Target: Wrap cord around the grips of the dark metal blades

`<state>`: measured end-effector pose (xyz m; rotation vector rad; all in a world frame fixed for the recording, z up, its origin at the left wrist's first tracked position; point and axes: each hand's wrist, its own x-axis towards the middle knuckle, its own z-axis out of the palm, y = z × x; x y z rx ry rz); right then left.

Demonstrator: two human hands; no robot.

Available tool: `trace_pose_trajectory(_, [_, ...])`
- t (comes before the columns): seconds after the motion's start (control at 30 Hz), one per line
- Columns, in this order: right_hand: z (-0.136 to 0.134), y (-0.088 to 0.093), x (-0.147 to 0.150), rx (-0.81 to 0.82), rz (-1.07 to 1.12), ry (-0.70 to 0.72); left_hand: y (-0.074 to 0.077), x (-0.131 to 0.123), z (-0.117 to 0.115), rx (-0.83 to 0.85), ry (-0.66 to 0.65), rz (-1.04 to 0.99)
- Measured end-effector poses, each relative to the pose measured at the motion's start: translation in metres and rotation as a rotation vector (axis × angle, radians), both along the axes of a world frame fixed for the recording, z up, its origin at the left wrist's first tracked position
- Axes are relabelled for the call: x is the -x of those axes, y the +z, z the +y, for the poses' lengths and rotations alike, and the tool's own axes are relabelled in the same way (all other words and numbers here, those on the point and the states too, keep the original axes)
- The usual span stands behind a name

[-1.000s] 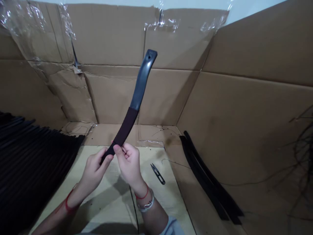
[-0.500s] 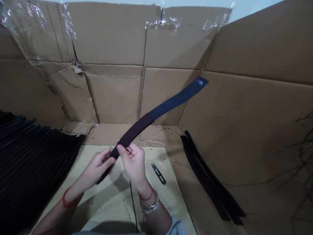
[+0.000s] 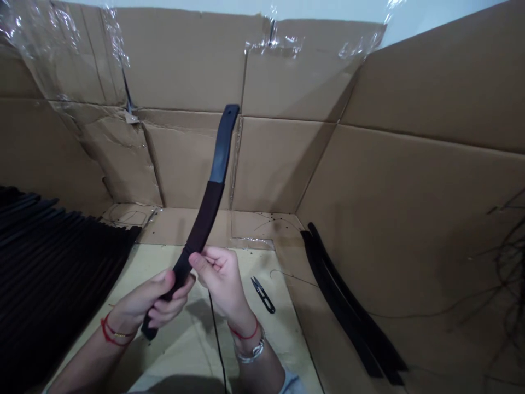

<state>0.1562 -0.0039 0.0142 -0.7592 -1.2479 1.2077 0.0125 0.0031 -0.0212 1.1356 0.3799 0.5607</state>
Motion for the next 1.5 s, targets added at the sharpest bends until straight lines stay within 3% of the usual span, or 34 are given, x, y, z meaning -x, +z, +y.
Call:
trace_pose_trajectory(0.07, [0.001,-0.001,-0.001,-0.051,0.014,-0.18,0.004,0.003,0.0,-0.114,0.317,0.065])
trace_pose_trajectory(0.1, [0.001,-0.001,-0.001,-0.055,0.023,-0.2,0.005,0.004,0.0,-0.152,0.439,0.09])
trace_pose_trajectory(0.13, [0.002,-0.001,-0.001,-0.039,0.03,-0.15,0.005,0.004,-0.001,-0.155,0.458,0.095])
trace_pose_trajectory(0.2, [0.004,-0.002,-0.001,0.016,0.053,0.023,0.004,0.006,-0.001,-0.087,0.205,0.049])
trace_pose_trajectory(0.23, [0.004,-0.001,0.0,0.03,0.067,0.058,0.004,0.006,-0.001,-0.066,0.061,0.025])
trace_pose_trajectory(0.27, [0.004,-0.001,0.0,0.026,0.078,0.029,0.003,0.006,-0.001,-0.084,0.012,0.02])
trace_pose_trajectory(0.37, [0.004,0.0,0.001,-0.043,0.091,-0.215,0.002,0.002,-0.004,-0.278,0.38,0.147])
trace_pose_trajectory(0.4, [0.004,0.0,0.001,-0.046,0.083,-0.214,0.002,0.0,-0.005,-0.288,0.454,0.17])
trace_pose_trajectory(0.43, [0.004,0.0,0.0,-0.033,0.073,-0.157,0.002,-0.001,-0.006,-0.254,0.431,0.16])
trace_pose_trajectory(0.53, [0.005,-0.001,-0.003,0.032,0.06,0.009,0.002,-0.002,-0.003,-0.172,0.167,0.068])
trace_pose_trajectory(0.57, [0.006,-0.002,-0.004,0.035,0.061,-0.023,0.002,-0.001,-0.001,-0.219,0.201,0.089])
trace_pose_trajectory(0.67, [0.006,-0.002,-0.004,0.016,0.056,-0.199,0.002,0.004,0.003,-0.371,0.475,0.214])
trace_pose_trajectory(0.7, [0.007,-0.002,-0.003,0.024,0.05,-0.175,0.003,0.005,0.003,-0.345,0.468,0.221])
trace_pose_trajectory(0.8, [0.007,0.0,-0.001,0.054,0.054,-0.027,0.005,0.005,-0.001,-0.262,0.272,0.199])
trace_pose_trajectory(0.83, [0.006,0.001,0.0,0.045,0.065,-0.05,0.006,0.004,-0.003,-0.307,0.333,0.232])
trace_pose_trajectory(0.93, [0.003,0.003,0.004,-0.007,0.094,-0.249,0.011,0.003,-0.009,-0.543,0.781,0.391])
trace_pose_trajectory(0.97, [0.001,0.004,0.004,-0.014,0.078,-0.242,0.012,0.004,-0.01,-0.555,0.816,0.418])
trace_pose_trajectory(1.03, [-0.003,0.005,0.005,-0.026,0.0,-0.136,0.012,0.005,-0.011,-0.425,0.578,0.401])
trace_pose_trajectory(1.1, [-0.007,0.006,0.005,-0.053,-0.064,-0.131,0.011,0.005,-0.011,-0.287,0.342,0.339])
trace_pose_trajectory(1.17, [-0.01,0.005,0.005,-0.085,-0.057,-0.241,0.01,0.003,-0.011,-0.336,0.504,0.302])
trace_pose_trajectory(1.23, [-0.01,0.005,0.006,-0.072,-0.031,-0.204,0.009,0.001,-0.012,-0.355,0.655,0.282])
trace_pose_trajectory(1.3, [-0.008,0.005,0.006,-0.024,-0.029,-0.022,0.009,0.001,-0.013,-0.236,0.504,0.245])
trace_pose_trajectory(1.37, [-0.006,0.005,0.007,-0.001,0.0,0.02,0.009,0.001,-0.013,-0.212,0.37,0.191])
trace_pose_trajectory(1.47, [-0.002,0.004,0.008,-0.043,0.072,-0.15,0.007,0.001,-0.014,-0.354,0.55,0.187])
trace_pose_trajectory(1.5, [-0.001,0.003,0.009,-0.044,0.073,-0.135,0.007,0.001,-0.014,-0.326,0.555,0.185])
